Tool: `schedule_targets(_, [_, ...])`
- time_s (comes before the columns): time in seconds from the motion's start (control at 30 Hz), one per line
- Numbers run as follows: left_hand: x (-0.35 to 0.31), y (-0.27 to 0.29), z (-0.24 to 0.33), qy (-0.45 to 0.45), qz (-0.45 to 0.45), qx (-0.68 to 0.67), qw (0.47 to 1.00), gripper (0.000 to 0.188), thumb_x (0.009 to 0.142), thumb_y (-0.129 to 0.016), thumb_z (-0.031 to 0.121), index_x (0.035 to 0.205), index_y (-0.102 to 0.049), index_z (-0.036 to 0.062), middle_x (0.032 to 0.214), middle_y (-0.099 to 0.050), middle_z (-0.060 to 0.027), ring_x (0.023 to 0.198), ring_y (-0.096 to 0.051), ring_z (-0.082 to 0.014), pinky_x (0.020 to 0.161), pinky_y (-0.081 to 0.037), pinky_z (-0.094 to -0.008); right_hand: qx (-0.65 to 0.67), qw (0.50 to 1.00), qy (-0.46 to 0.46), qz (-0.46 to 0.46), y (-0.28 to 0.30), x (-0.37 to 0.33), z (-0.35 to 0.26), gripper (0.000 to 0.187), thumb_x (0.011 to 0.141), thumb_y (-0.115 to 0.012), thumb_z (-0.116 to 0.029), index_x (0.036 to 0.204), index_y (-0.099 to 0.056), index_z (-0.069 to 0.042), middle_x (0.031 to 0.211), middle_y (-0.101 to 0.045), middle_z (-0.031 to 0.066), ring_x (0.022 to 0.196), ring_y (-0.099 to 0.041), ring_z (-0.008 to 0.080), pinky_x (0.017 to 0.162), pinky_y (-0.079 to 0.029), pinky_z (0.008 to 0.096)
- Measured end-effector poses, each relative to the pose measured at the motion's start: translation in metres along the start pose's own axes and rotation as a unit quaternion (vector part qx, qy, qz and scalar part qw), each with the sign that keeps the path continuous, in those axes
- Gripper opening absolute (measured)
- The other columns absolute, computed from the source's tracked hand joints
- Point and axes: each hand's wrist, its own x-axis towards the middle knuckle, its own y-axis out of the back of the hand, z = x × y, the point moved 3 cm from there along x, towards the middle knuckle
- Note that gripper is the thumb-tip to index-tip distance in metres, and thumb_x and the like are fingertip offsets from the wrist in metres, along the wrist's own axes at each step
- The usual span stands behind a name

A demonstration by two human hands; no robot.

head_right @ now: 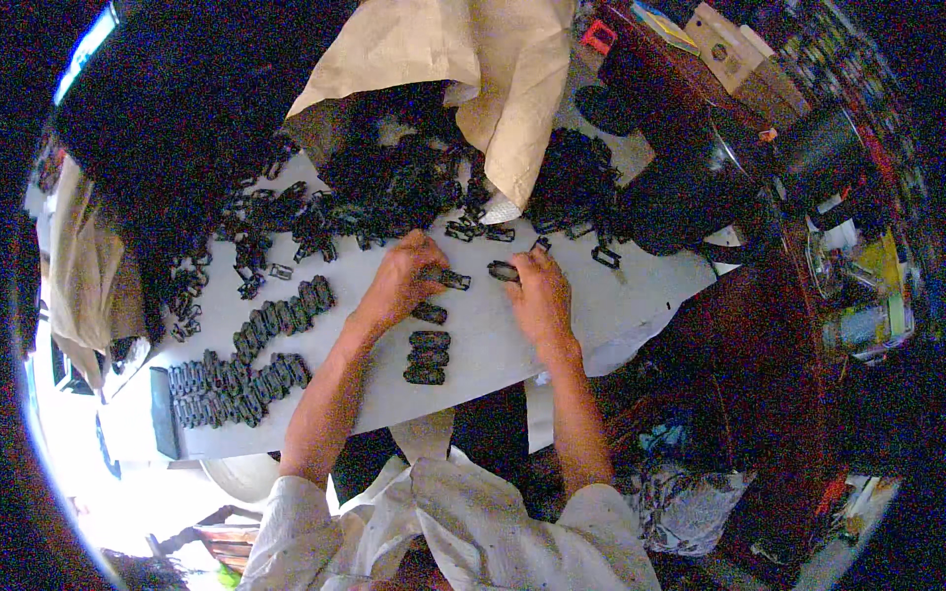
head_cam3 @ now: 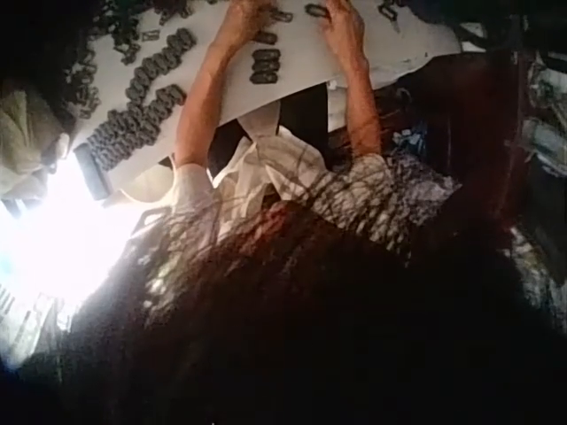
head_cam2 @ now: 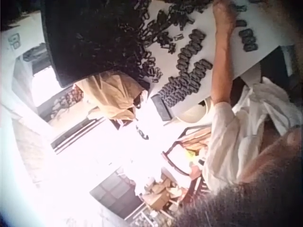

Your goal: Assembling small black plastic components by hand into organized rows on a workbench.

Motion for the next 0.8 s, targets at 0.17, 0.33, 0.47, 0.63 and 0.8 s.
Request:
schedule_targets(0.17, [-0.001, -0.002, -0.003, -0.007, 0.017, 0.006, 1.0, 0.032, 0.054, -0.073, -0.009, 0.083, -0.062, -0.0006, 0.089, -0.055, -0.0138, 0.083, -0.058, -0.033, 0.073, -0.049, -0.039, 0.192, 0.981, 0.011, -0.021, -0.006, 0.008, -0.026, 0.034, 0.066, -0.07, 0.005, 0.098, -0.063, -0.003, 0.091, -0.055, 0.0123, 0.087, -0.056, 0.0315, 0.078, -0.047, 0.0374])
schedule_targets(0.33, [-0.001, -0.002, -0.002, -0.005, 0.014, 0.002, 1.0, 0.033, 0.054, -0.072, -0.009, 0.084, -0.062, -0.0011, 0.091, -0.056, -0.0141, 0.084, -0.058, -0.0335, 0.073, -0.049, -0.0389, 0.154, 0.985, 0.071, -0.03, -0.016, 0.006, -0.041, 0.034, 0.063, -0.071, 0.005, 0.096, -0.063, -0.001, 0.09, -0.055, 0.0118, 0.086, -0.056, 0.0303, 0.075, -0.047, 0.0364])
schedule_targets(0.47, [-0.001, -0.004, -0.005, 0.007, 0.019, -0.005, 1.0, 0.032, 0.053, -0.073, -0.005, 0.082, -0.062, 0.002, 0.084, -0.057, -0.0129, 0.085, -0.056, -0.0334, 0.076, -0.047, -0.0395, 0.121, 0.99, 0.066, -0.039, -0.026, 0.005, -0.039, 0.031, 0.064, -0.07, 0.005, 0.093, -0.063, 0.001, 0.086, -0.054, 0.0117, 0.088, -0.055, 0.0314, 0.074, -0.046, 0.0384])
schedule_targets(0.63, [-0.002, 0.009, -0.005, 0.015, 0.008, 0.0, 1.0, 0.031, 0.057, -0.072, -0.005, 0.085, -0.063, 0.003, 0.088, -0.059, -0.0134, 0.086, -0.058, -0.0334, 0.075, -0.048, -0.0391, 0.076, 0.993, 0.082, -0.044, -0.026, 0.004, -0.044, 0.032, 0.066, -0.068, 0.006, 0.097, -0.062, 0.002, 0.086, -0.053, 0.0113, 0.09, -0.054, 0.0315, 0.076, -0.046, 0.0384])
schedule_targets(0.8, [-0.013, 0.037, -0.004, 0.087, -0.037, 0.078, 0.992, 0.013, 0.074, -0.06, -0.001, 0.087, -0.063, 0.0025, 0.075, -0.066, -0.0122, 0.071, -0.064, -0.027, 0.064, -0.05, -0.035, 0.122, 0.988, 0.061, -0.078, -0.021, 0.001, -0.054, 0.035, 0.07, -0.067, 0.006, 0.104, -0.062, 0.001, 0.088, -0.053, 0.0121, 0.091, -0.054, 0.0315, 0.078, -0.046, 0.0379])
